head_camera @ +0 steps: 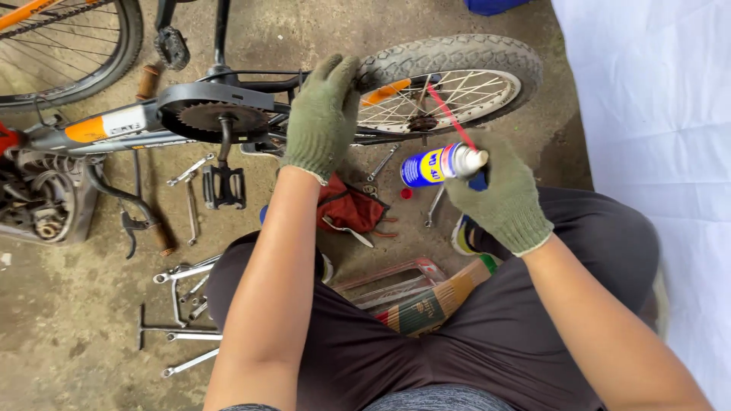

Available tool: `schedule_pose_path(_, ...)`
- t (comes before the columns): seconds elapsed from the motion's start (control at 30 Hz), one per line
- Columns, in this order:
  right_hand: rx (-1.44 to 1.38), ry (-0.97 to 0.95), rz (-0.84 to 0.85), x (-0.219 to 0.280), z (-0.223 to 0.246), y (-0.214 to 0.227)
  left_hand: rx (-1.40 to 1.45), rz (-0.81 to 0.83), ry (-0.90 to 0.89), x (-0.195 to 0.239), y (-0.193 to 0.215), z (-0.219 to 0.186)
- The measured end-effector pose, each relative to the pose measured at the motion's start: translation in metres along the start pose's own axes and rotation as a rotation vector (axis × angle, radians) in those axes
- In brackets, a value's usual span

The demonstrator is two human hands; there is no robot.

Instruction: The person scrubs the bicycle wheel spokes and rim with a brush, then sprays a cleaning agent onto the wheel. Finally, the person wipes the wheel and tire with a red cloth.

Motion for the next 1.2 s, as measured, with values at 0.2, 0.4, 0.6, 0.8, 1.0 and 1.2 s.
schedule_pose_path(0.2,-1.429,-0.240,-0.575,0.022,-0.068,-0.006,0.041,0.082,0.004,-0.005,-0.033,0.012)
schedule_pose_path(0.4,-0.945,-0.262,-0.602,0.023,-0.076,-0.003,0.086,0.052,-0.048,-0.012,-0.041,0.005)
schedule_pose_path(0.6,-0.221,0.082,-0.393,0.006,0.003,0.008,-0.119,0.001,-0.007,-0.012,-0.057,0.018)
schedule_pose_path(0.8,0.001,0.095,-0.406,0.007,0.004,-0.003,-0.082,0.026,-0.004,-0.012,-0.048,0.012)
schedule_pose_path(1.0,0.020,0.159,-0.363,-0.005,0.001,-0.013,-0.074,0.053,0.018,-0.012,-0.050,0.014)
schedule_pose_path(1.2,0.041,0.152,-0.408,-0.010,-0.003,-0.013,-0.082,0.040,0.010,-0.012,-0.049,0.014)
Point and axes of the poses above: each hand's wrist, its own x-axis away from the middle knuckle, its own y-axis out of the back of the hand, z = x × y, the point moved 10 cm from there along -x, towards the middle knuckle, and after that the axes turned 3 degrees about z, right-handed, at the moved point
